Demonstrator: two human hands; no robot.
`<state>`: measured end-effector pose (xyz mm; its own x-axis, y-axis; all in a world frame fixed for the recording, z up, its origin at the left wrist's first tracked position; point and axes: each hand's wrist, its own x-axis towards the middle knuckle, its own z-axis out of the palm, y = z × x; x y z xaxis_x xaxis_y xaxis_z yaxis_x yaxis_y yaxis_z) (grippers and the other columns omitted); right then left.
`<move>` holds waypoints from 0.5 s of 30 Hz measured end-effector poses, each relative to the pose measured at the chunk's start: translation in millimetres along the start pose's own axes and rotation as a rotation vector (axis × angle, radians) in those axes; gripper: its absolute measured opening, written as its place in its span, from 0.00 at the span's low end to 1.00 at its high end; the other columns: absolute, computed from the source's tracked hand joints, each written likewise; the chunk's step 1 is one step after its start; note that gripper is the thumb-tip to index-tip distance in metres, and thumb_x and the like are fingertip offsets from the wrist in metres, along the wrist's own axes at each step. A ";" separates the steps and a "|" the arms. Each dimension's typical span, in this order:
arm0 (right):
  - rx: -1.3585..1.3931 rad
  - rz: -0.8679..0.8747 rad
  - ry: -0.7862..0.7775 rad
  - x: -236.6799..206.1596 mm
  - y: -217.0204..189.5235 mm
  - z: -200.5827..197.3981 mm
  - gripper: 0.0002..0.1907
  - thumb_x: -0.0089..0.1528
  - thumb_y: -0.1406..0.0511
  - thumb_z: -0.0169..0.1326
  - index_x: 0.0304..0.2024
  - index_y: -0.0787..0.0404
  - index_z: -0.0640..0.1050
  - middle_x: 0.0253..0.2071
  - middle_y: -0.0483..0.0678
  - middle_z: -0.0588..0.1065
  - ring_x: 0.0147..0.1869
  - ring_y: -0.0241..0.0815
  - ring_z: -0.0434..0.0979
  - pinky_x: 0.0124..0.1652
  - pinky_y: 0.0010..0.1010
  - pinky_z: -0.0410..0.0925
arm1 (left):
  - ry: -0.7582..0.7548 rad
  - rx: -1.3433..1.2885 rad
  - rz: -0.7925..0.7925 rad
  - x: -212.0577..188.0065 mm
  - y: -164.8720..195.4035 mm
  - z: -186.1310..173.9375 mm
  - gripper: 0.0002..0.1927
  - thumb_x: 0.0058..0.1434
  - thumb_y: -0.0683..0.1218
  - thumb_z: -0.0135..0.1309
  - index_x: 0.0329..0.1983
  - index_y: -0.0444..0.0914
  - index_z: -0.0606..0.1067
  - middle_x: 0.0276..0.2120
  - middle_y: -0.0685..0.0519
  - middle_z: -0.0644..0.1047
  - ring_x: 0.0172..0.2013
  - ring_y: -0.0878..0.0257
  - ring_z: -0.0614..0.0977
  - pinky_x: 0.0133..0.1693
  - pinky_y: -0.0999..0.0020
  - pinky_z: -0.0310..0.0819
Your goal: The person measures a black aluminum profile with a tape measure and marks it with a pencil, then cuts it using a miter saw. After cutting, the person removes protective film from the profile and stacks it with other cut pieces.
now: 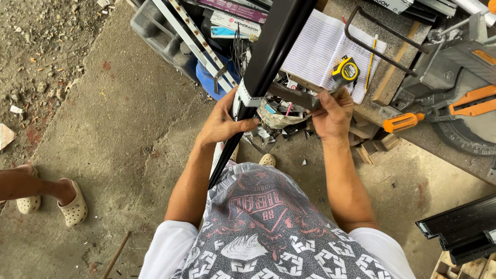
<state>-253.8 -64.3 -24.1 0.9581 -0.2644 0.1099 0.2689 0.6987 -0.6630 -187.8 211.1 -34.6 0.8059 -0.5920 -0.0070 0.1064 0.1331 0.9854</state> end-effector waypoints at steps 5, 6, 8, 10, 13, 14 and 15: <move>0.000 0.153 -0.137 -9.1 5.6 -14.6 0.26 0.54 0.70 0.70 0.55 0.57 0.81 0.33 0.44 0.80 0.34 0.34 0.81 0.29 0.24 0.73 | 0.031 0.053 0.036 2.5 -3.3 0.4 0.47 0.49 0.45 0.72 0.72 0.36 0.65 0.54 0.52 0.78 0.55 0.62 0.78 0.61 0.63 0.71; -0.051 0.229 -0.136 -10.7 3.6 -21.2 0.25 0.52 0.70 0.71 0.52 0.58 0.81 0.34 0.44 0.80 0.33 0.34 0.81 0.27 0.24 0.72 | 0.039 0.049 0.038 3.0 -4.0 0.9 0.47 0.50 0.45 0.72 0.72 0.36 0.64 0.55 0.52 0.78 0.56 0.62 0.78 0.61 0.63 0.71; -0.200 0.341 -0.112 -13.3 -1.5 -34.8 0.18 0.53 0.69 0.70 0.46 0.59 0.82 0.33 0.46 0.80 0.32 0.35 0.80 0.27 0.25 0.72 | 0.063 0.046 0.049 4.2 -4.6 1.5 0.46 0.51 0.44 0.72 0.72 0.36 0.64 0.56 0.51 0.78 0.57 0.62 0.78 0.62 0.62 0.70; -0.395 0.412 -0.054 -17.2 -7.2 -46.4 0.06 0.61 0.67 0.68 0.37 0.61 0.83 0.30 0.48 0.79 0.31 0.38 0.79 0.30 0.29 0.73 | 0.077 0.065 0.020 5.3 -3.3 0.8 0.45 0.51 0.44 0.71 0.72 0.36 0.65 0.52 0.51 0.79 0.53 0.62 0.80 0.58 0.63 0.74; -0.539 0.225 -0.256 -24.2 -15.2 -57.5 0.09 0.67 0.62 0.64 0.33 0.57 0.83 0.31 0.45 0.78 0.33 0.37 0.76 0.33 0.31 0.71 | 0.117 0.089 0.085 7.0 0.7 1.8 0.44 0.53 0.43 0.70 0.72 0.36 0.65 0.51 0.50 0.80 0.50 0.62 0.81 0.56 0.63 0.76; -0.607 0.179 -0.303 -27.7 -16.1 -58.5 0.11 0.67 0.60 0.64 0.31 0.56 0.81 0.30 0.44 0.76 0.31 0.36 0.73 0.32 0.30 0.69 | 0.133 0.097 0.123 7.6 2.1 2.9 0.43 0.54 0.43 0.70 0.73 0.35 0.65 0.52 0.50 0.80 0.50 0.62 0.81 0.55 0.63 0.77; -0.673 0.135 -0.347 -32.0 -16.3 -58.2 0.13 0.68 0.59 0.63 0.30 0.56 0.80 0.28 0.43 0.74 0.29 0.35 0.69 0.31 0.29 0.66 | 0.177 0.164 0.080 8.3 2.9 5.1 0.41 0.54 0.45 0.69 0.71 0.36 0.65 0.48 0.50 0.81 0.46 0.62 0.83 0.52 0.64 0.79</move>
<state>-294.6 -105.9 -59.9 0.9842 0.0960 0.1490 0.1365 0.1252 -0.9827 -183.8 202.5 -31.0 0.8990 -0.4342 0.0569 -0.0464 0.0348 0.9983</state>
